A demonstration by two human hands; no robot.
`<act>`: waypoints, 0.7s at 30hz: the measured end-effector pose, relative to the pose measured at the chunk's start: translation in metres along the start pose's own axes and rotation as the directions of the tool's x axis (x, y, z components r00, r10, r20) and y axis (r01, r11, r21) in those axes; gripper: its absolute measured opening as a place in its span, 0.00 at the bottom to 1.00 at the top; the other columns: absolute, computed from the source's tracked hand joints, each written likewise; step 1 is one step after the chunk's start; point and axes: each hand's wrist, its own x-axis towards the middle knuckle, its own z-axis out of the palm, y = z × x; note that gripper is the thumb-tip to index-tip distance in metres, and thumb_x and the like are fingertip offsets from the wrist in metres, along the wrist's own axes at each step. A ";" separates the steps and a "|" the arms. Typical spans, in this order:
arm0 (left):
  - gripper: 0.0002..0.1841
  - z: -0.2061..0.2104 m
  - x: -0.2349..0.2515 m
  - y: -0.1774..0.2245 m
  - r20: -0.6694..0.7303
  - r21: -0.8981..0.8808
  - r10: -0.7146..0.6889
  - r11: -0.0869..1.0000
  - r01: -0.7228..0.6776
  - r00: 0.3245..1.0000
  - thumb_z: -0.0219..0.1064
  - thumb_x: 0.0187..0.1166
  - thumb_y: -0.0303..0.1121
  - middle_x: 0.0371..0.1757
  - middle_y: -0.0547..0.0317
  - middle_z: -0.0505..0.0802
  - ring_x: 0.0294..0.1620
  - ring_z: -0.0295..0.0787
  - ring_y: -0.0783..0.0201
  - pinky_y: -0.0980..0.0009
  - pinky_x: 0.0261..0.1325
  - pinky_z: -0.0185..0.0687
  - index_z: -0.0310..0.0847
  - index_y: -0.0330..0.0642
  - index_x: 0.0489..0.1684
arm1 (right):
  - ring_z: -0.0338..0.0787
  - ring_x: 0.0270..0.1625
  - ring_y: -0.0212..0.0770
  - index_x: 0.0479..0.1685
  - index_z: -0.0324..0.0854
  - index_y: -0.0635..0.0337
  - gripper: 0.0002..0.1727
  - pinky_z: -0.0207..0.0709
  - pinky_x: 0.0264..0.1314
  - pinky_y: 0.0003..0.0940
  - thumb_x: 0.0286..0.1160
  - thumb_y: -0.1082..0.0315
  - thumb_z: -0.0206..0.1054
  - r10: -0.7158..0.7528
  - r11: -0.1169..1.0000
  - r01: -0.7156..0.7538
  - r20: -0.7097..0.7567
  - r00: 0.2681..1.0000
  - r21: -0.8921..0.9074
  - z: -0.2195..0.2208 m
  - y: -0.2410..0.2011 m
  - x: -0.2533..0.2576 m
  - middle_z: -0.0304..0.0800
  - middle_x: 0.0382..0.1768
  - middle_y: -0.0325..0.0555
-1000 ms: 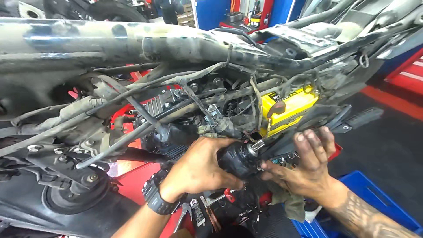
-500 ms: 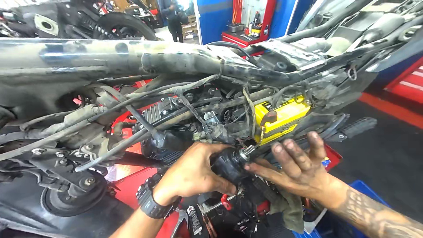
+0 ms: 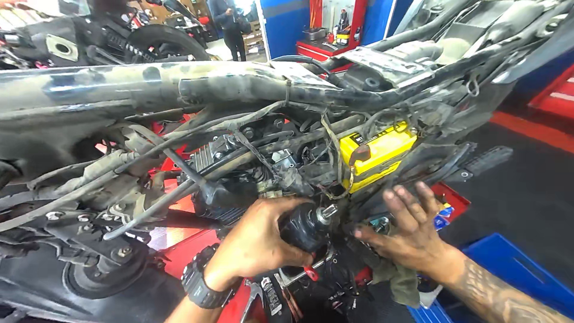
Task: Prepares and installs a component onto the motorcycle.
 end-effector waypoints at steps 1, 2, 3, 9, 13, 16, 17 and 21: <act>0.39 0.003 -0.003 -0.002 -0.030 0.049 0.016 0.999 -0.014 0.999 0.89 0.44 0.48 0.55 0.81 0.95 0.57 0.91 0.80 0.69 0.61 0.93 0.87 0.64 0.67 | 0.37 0.98 0.49 0.81 0.70 0.24 0.26 0.28 0.94 0.66 0.83 0.49 0.64 0.064 0.998 -0.064 -0.021 0.998 0.027 -0.001 -0.005 -0.012 0.44 0.95 0.38; 0.39 0.006 -0.006 -0.005 -0.055 0.101 0.034 0.995 -0.028 0.998 0.88 0.44 0.50 0.56 0.82 0.94 0.59 0.89 0.80 0.69 0.63 0.92 0.87 0.64 0.67 | 0.40 0.97 0.51 0.81 0.68 0.25 0.29 0.34 0.94 0.67 0.80 0.48 0.67 0.135 0.990 -0.133 -0.037 0.990 0.044 -0.003 -0.013 -0.023 0.45 0.95 0.39; 0.39 0.009 -0.009 -0.007 -0.076 0.154 0.041 0.988 -0.029 0.996 0.87 0.45 0.51 0.57 0.83 0.93 0.60 0.88 0.81 0.68 0.64 0.91 0.86 0.66 0.68 | 0.42 0.97 0.54 0.84 0.65 0.24 0.33 0.39 0.93 0.68 0.77 0.47 0.69 0.212 0.976 -0.209 -0.045 0.976 0.052 -0.005 -0.023 -0.033 0.44 0.95 0.40; 0.38 0.030 -0.022 -0.020 -0.152 0.427 0.070 0.904 0.002 0.986 0.82 0.51 0.50 0.62 0.80 0.91 0.63 0.87 0.74 0.56 0.66 0.87 0.83 0.67 0.72 | 0.59 0.92 0.56 0.92 0.49 0.16 0.48 0.63 0.87 0.62 0.71 0.47 0.74 0.615 0.785 -0.602 -0.074 0.785 0.145 -0.010 -0.083 -0.061 0.53 0.93 0.43; 0.35 0.049 -0.024 -0.036 -0.222 0.496 0.123 0.868 0.004 0.967 0.80 0.54 0.42 0.67 0.71 0.91 0.68 0.87 0.65 0.53 0.68 0.85 0.85 0.60 0.71 | 0.66 0.89 0.54 0.92 0.49 0.17 0.49 0.68 0.85 0.57 0.71 0.49 0.75 0.706 0.697 -0.681 -0.050 0.706 0.225 -0.007 -0.110 -0.075 0.60 0.90 0.44; 0.33 0.058 -0.028 -0.051 -0.272 0.544 0.176 0.839 0.000 0.946 0.76 0.56 0.38 0.71 0.65 0.89 0.72 0.84 0.60 0.51 0.73 0.81 0.86 0.55 0.71 | 0.72 0.85 0.52 0.92 0.49 0.18 0.49 0.75 0.82 0.55 0.71 0.49 0.75 0.755 0.638 -0.726 -0.021 0.655 0.257 -0.008 -0.123 -0.084 0.64 0.87 0.45; 0.33 0.060 -0.030 -0.055 -0.277 0.554 0.191 0.833 -0.006 0.942 0.76 0.56 0.38 0.72 0.63 0.89 0.74 0.83 0.58 0.50 0.76 0.78 0.85 0.52 0.71 | 0.74 0.84 0.53 0.92 0.49 0.18 0.49 0.76 0.80 0.54 0.71 0.49 0.76 0.765 0.622 -0.734 -0.009 0.644 0.274 -0.009 -0.127 -0.088 0.66 0.86 0.46; 0.35 0.067 -0.036 -0.065 -0.295 0.545 0.219 0.838 -0.025 0.930 0.74 0.61 0.37 0.78 0.59 0.85 0.82 0.76 0.54 0.46 0.85 0.68 0.79 0.49 0.78 | 0.85 0.73 0.50 0.89 0.60 0.24 0.40 0.86 0.70 0.49 0.75 0.50 0.73 0.845 0.304 -0.755 0.201 0.495 0.581 -0.012 -0.147 -0.092 0.72 0.82 0.48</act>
